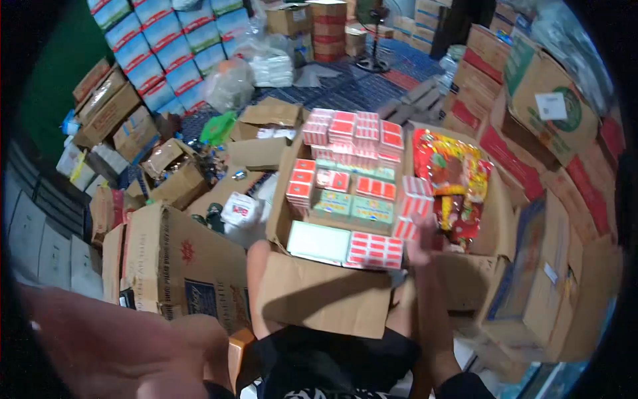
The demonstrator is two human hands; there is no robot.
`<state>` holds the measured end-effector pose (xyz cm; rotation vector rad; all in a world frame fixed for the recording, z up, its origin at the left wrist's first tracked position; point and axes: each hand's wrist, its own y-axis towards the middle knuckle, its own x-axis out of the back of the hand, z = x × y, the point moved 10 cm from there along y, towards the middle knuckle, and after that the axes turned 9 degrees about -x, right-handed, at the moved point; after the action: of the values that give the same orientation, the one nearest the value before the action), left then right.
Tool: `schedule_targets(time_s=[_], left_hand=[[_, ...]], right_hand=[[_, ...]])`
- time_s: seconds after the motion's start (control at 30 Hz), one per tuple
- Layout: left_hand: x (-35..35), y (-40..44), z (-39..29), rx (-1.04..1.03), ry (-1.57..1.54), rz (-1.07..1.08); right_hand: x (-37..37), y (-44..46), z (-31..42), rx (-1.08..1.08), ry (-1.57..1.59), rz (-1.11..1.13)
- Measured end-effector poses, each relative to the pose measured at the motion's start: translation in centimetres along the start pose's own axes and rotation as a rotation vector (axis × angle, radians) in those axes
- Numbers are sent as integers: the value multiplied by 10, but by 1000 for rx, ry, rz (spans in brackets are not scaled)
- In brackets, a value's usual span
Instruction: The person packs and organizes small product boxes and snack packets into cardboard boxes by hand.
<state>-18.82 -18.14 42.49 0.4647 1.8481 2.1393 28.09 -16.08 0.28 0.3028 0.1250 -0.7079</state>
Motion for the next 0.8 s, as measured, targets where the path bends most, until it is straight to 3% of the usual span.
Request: schedule_targets(time_s=[0.1,0.17,0.27,0.4,0.53,0.7,0.73,0.8], left_hand=[[7,6,-5,3,-29,25],[12,11,-19,-14,-27,45],[19,17,-38,-10,-46,66],[28,32,-71,-37,-58,113],[30,34,-101,-69,30,107],[-25,-85,-33,276,219,-45],[-31,-129,-1,542,239,13],[-40,-231,48,870,231,81]], right_hand=[[-10,-9,37,-54,-89,-109],[-42,-3,45,-103,76,112],[-49,-7,65,-30,8,88],[-45,-18,64,-171,-61,62],[-38,-45,79,-5,-208,98],[-69,-81,123,163,-686,140],[-77,-87,128,207,-821,156],[-80,-99,127,249,-956,161]])
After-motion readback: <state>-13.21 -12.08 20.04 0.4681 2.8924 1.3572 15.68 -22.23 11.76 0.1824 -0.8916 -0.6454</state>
